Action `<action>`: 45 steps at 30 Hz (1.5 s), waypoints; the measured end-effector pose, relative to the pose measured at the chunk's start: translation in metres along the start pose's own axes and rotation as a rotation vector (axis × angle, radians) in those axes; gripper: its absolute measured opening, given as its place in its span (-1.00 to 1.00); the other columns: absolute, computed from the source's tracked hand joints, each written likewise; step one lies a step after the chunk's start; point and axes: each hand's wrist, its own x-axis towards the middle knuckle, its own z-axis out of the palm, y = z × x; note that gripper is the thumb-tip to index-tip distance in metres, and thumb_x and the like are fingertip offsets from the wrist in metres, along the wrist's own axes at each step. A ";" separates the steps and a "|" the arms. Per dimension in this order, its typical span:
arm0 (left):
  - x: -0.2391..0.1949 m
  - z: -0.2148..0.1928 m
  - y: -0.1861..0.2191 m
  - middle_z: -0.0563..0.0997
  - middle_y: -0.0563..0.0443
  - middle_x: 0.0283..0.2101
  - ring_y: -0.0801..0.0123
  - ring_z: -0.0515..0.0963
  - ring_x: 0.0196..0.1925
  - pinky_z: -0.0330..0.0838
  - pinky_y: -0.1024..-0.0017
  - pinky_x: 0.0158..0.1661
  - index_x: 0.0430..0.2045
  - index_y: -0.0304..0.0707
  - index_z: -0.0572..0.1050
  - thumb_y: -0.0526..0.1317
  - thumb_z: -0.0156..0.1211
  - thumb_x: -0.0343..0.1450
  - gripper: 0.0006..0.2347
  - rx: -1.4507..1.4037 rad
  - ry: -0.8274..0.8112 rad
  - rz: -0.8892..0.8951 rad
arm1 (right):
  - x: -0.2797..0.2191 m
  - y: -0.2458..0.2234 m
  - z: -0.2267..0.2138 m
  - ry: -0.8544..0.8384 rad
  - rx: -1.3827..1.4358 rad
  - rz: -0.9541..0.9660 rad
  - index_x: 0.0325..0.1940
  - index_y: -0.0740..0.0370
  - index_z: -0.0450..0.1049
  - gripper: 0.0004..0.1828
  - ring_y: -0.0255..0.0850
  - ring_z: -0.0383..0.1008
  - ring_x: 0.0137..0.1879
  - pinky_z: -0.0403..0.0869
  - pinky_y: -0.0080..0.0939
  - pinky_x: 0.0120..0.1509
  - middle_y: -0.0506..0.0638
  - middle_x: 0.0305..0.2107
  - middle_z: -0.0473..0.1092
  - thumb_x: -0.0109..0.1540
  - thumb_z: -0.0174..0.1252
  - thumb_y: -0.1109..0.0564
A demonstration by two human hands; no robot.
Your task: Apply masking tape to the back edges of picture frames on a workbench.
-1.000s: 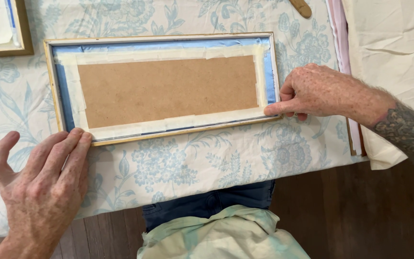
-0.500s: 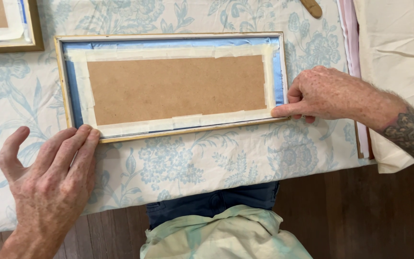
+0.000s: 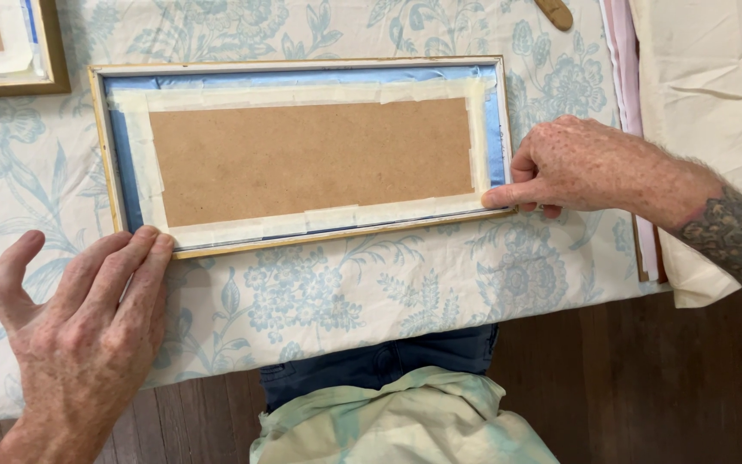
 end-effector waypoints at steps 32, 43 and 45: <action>-0.017 0.016 0.011 0.73 0.08 0.05 0.37 0.66 0.11 0.10 -0.04 0.40 0.07 -0.13 0.62 -0.16 0.48 0.45 -0.69 0.095 -0.092 -0.056 | 0.014 -0.005 -0.004 -0.042 -0.122 0.097 -0.45 0.07 0.76 -0.42 -0.40 0.39 -0.62 0.41 -0.42 -0.40 -0.14 -0.69 0.64 0.14 0.30 -0.47; 0.008 0.033 0.076 0.41 -0.21 0.25 0.05 0.42 0.27 0.23 0.01 0.36 0.32 -0.39 0.30 -0.04 0.17 0.51 -0.48 -0.138 -0.219 -0.120 | 0.016 -0.006 0.000 -0.017 -0.215 0.134 -0.70 0.00 0.73 -0.30 -0.44 0.33 -0.62 0.37 -0.47 -0.39 -0.26 -0.79 0.57 0.11 0.25 -0.59; 0.031 0.019 0.088 0.47 -0.20 0.19 0.07 0.49 0.20 0.35 0.12 0.25 0.19 -0.43 0.42 -0.14 0.07 0.55 -0.63 -0.253 -0.116 -0.061 | 0.011 -0.004 -0.001 -0.007 -0.232 0.070 -0.64 0.02 0.73 -0.30 -0.47 0.24 -0.69 0.37 -0.53 -0.44 -0.26 -0.77 0.57 0.15 0.21 -0.58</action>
